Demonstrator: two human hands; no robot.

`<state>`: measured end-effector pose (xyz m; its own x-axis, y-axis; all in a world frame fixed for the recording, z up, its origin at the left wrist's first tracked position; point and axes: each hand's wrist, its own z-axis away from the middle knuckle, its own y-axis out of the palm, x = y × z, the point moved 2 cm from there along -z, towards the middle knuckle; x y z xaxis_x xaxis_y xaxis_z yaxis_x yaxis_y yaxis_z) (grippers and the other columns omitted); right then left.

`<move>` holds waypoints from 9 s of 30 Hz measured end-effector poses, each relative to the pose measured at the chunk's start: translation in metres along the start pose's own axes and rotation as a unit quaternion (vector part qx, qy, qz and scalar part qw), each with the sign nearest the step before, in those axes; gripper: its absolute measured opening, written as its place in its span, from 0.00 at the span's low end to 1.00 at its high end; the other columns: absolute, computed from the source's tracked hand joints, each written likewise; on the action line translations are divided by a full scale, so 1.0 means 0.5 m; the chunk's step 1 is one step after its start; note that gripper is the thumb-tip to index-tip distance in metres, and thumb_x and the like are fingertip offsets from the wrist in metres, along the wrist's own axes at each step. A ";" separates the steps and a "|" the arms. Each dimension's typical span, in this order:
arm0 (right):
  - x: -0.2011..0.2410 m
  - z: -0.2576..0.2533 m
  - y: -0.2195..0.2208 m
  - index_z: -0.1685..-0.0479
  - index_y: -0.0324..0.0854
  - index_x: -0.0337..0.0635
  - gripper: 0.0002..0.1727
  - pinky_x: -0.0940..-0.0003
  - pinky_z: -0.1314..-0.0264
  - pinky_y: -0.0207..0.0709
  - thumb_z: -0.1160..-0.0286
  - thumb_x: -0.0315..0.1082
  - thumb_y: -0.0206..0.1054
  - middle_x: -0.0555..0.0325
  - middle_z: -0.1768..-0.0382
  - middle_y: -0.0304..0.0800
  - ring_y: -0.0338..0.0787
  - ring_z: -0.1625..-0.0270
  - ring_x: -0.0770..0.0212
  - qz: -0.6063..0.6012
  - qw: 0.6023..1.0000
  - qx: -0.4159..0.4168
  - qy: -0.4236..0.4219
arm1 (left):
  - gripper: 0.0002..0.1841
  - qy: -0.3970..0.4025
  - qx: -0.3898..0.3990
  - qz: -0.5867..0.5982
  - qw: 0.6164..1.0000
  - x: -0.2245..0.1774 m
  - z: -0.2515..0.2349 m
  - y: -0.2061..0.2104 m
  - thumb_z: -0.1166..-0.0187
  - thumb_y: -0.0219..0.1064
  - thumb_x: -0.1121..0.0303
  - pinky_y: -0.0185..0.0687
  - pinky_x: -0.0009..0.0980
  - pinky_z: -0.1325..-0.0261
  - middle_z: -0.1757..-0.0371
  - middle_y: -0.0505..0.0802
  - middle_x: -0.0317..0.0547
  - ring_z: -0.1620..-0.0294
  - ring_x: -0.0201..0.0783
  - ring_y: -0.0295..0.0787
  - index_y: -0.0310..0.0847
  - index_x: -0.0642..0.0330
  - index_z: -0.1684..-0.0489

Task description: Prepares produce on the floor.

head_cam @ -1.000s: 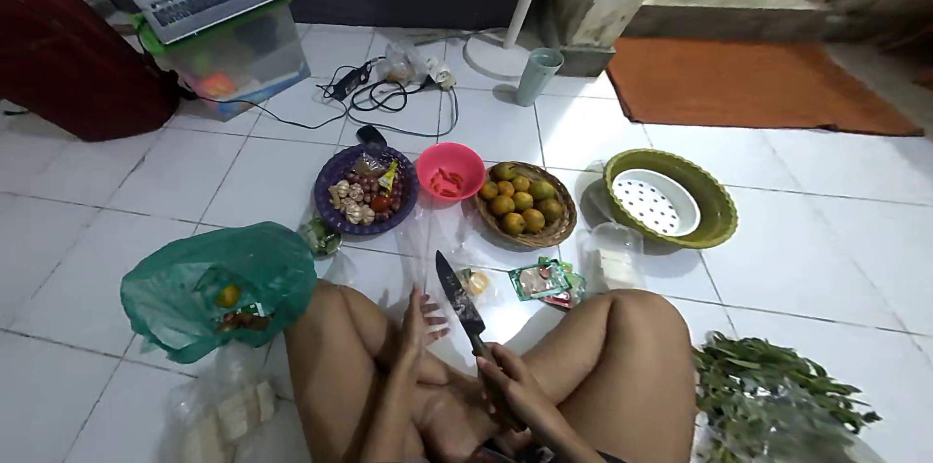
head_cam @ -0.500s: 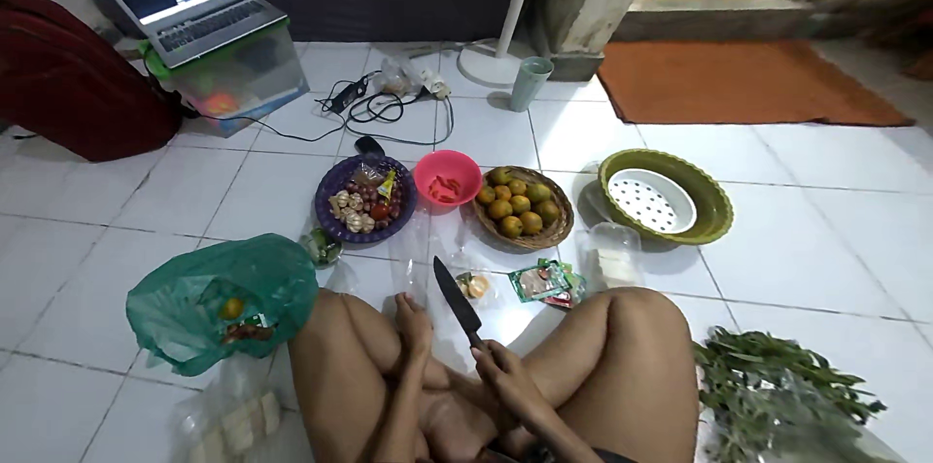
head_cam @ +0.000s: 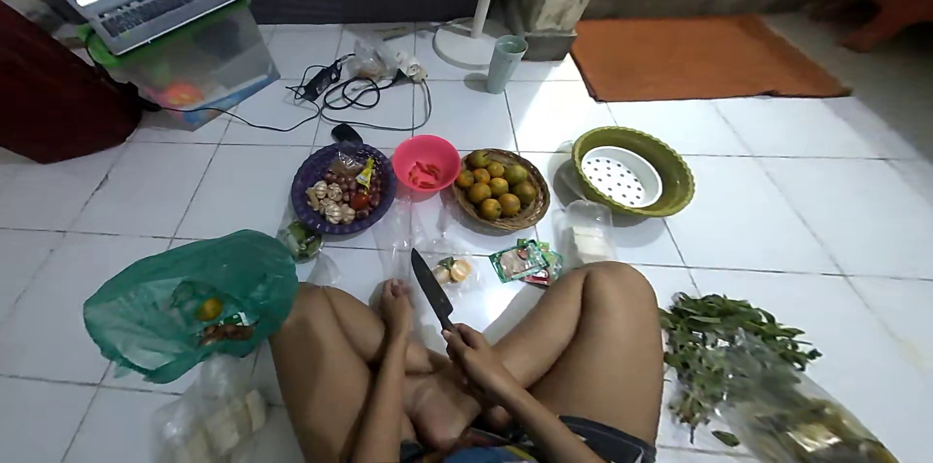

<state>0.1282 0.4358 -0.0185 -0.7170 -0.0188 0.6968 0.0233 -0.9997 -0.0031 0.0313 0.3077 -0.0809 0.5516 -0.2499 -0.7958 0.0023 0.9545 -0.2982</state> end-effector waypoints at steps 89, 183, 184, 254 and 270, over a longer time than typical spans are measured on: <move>0.006 0.087 -0.079 0.44 0.77 0.34 0.15 0.80 0.81 0.72 0.05 0.34 0.48 0.65 0.77 0.77 0.74 0.84 0.75 -0.013 0.996 0.074 0.050 | 0.19 0.065 0.017 -0.104 0.992 -0.081 0.032 -0.032 0.07 0.42 0.77 0.70 0.47 0.23 0.33 0.83 0.77 0.28 0.62 0.80 0.70 0.83 0.29; -0.009 0.076 -0.038 0.43 0.76 0.39 0.19 0.82 0.86 0.72 0.10 0.39 0.41 0.68 0.79 0.80 0.73 0.89 0.77 -0.091 0.980 0.171 0.037 | 0.34 0.240 -0.146 -0.428 0.859 0.083 0.158 -0.298 0.09 0.37 0.50 0.34 0.76 0.15 0.08 0.65 0.47 0.07 0.57 0.55 0.60 0.59 0.09; -0.006 0.075 -0.057 0.44 0.76 0.40 0.19 0.83 0.86 0.72 0.11 0.39 0.41 0.69 0.80 0.79 0.73 0.88 0.78 -0.091 0.981 0.167 0.033 | 0.34 0.243 -0.144 -0.426 0.860 0.083 0.157 -0.299 0.09 0.37 0.50 0.34 0.76 0.15 0.08 0.65 0.47 0.07 0.57 0.54 0.60 0.59 0.09; 0.019 -0.023 -0.119 0.44 0.79 0.40 0.23 0.84 0.85 0.71 0.13 0.40 0.39 0.70 0.80 0.82 0.74 0.88 0.78 -0.056 0.973 0.222 0.030 | 0.27 0.263 -0.127 -0.367 0.883 0.092 0.161 -0.305 0.10 0.39 0.56 0.31 0.78 0.16 0.12 0.74 0.38 0.08 0.62 0.56 0.75 0.42 0.17; 0.071 0.054 -0.269 0.42 0.74 0.42 0.23 0.87 0.88 0.69 0.08 0.43 0.34 0.73 0.80 0.78 0.70 0.90 0.81 -0.038 0.997 0.039 -0.045 | 0.28 0.280 -0.125 -0.348 0.886 0.092 0.152 -0.314 0.12 0.42 0.53 0.29 0.79 0.17 0.13 0.74 0.46 0.09 0.67 0.56 0.78 0.46 0.20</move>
<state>0.1181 0.5700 0.0260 -0.6535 0.0624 0.7544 0.0282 -0.9939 0.1066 0.1197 0.1585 -0.0305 -0.0108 -0.8718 -0.4898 -0.0435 0.4898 -0.8708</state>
